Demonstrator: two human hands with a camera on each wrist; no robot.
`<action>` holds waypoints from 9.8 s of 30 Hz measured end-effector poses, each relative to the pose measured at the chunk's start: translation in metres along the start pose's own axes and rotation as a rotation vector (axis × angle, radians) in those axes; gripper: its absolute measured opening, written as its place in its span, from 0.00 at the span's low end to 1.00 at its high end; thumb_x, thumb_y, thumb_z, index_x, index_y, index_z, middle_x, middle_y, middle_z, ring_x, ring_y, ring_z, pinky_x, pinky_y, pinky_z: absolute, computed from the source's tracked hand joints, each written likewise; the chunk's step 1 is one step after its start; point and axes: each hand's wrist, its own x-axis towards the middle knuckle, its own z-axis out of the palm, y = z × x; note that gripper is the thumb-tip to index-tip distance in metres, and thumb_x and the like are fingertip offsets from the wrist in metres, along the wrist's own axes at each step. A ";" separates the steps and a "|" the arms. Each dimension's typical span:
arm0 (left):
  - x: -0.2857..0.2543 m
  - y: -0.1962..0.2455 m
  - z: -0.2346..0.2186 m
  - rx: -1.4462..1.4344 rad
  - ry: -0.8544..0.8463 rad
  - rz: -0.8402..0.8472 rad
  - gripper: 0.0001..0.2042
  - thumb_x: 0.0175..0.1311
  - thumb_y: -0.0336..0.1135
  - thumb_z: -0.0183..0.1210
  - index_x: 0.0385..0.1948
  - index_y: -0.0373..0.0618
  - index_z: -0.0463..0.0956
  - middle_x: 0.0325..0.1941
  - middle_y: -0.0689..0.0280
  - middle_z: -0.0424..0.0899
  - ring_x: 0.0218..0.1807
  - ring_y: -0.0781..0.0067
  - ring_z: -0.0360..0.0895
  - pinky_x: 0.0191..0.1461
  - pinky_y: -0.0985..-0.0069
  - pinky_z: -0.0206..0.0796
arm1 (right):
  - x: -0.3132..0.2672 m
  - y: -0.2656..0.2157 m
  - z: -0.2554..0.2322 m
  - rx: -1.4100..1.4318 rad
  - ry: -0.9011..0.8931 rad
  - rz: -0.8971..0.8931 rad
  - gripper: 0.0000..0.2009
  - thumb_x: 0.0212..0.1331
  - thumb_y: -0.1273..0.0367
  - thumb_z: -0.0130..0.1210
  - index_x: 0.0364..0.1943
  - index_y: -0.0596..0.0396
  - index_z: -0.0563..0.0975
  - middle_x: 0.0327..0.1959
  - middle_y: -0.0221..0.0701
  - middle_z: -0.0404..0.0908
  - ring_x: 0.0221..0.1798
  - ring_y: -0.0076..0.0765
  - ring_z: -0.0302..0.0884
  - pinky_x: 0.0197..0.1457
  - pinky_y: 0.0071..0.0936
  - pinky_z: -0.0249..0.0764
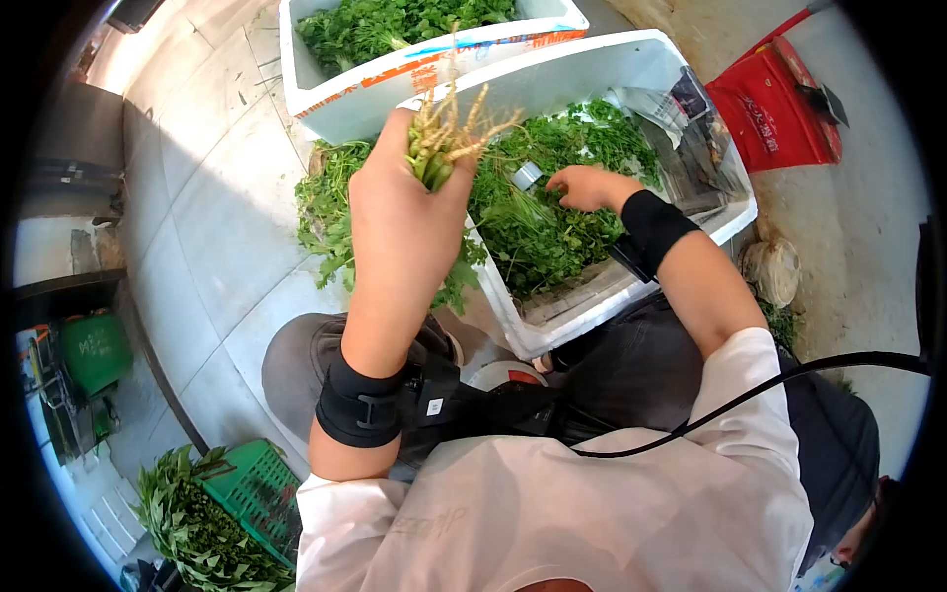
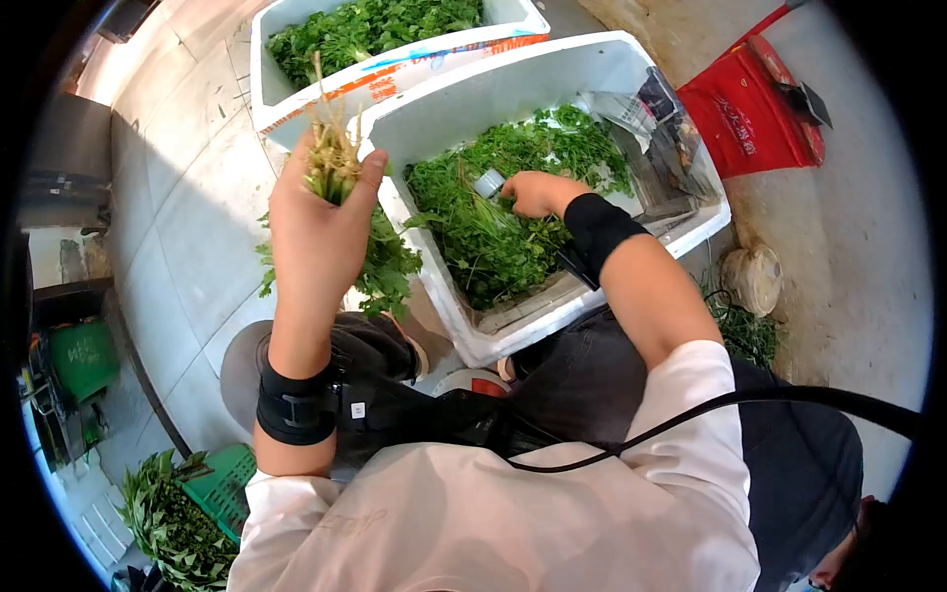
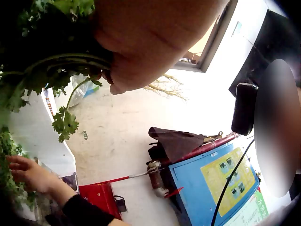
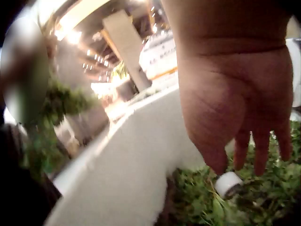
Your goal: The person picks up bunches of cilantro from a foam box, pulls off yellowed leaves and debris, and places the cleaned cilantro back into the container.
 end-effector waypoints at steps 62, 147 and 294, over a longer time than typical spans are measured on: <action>0.003 0.009 -0.008 -0.070 -0.157 0.045 0.13 0.65 0.34 0.67 0.45 0.35 0.78 0.37 0.54 0.88 0.36 0.62 0.85 0.43 0.69 0.74 | 0.052 -0.010 0.043 0.704 0.732 -0.132 0.10 0.65 0.66 0.56 0.43 0.59 0.78 0.26 0.29 0.75 0.31 0.30 0.71 0.41 0.32 0.71; -0.007 0.016 0.011 -0.702 -0.187 -0.254 0.06 0.69 0.30 0.65 0.40 0.39 0.79 0.30 0.72 0.81 0.29 0.86 0.75 0.33 0.82 0.67 | -0.165 -0.130 -0.048 1.015 0.324 -0.597 0.20 0.62 0.83 0.57 0.59 0.60 0.76 0.48 0.28 0.77 0.46 0.17 0.79 0.47 0.18 0.76; -0.023 0.021 0.017 -0.734 -0.154 -0.199 0.08 0.73 0.30 0.61 0.48 0.39 0.76 0.45 0.67 0.84 0.40 0.82 0.75 0.45 0.82 0.69 | -0.164 -0.121 -0.052 1.069 0.265 -0.646 0.11 0.63 0.80 0.61 0.48 0.58 0.77 0.44 0.25 0.79 0.46 0.17 0.77 0.50 0.19 0.76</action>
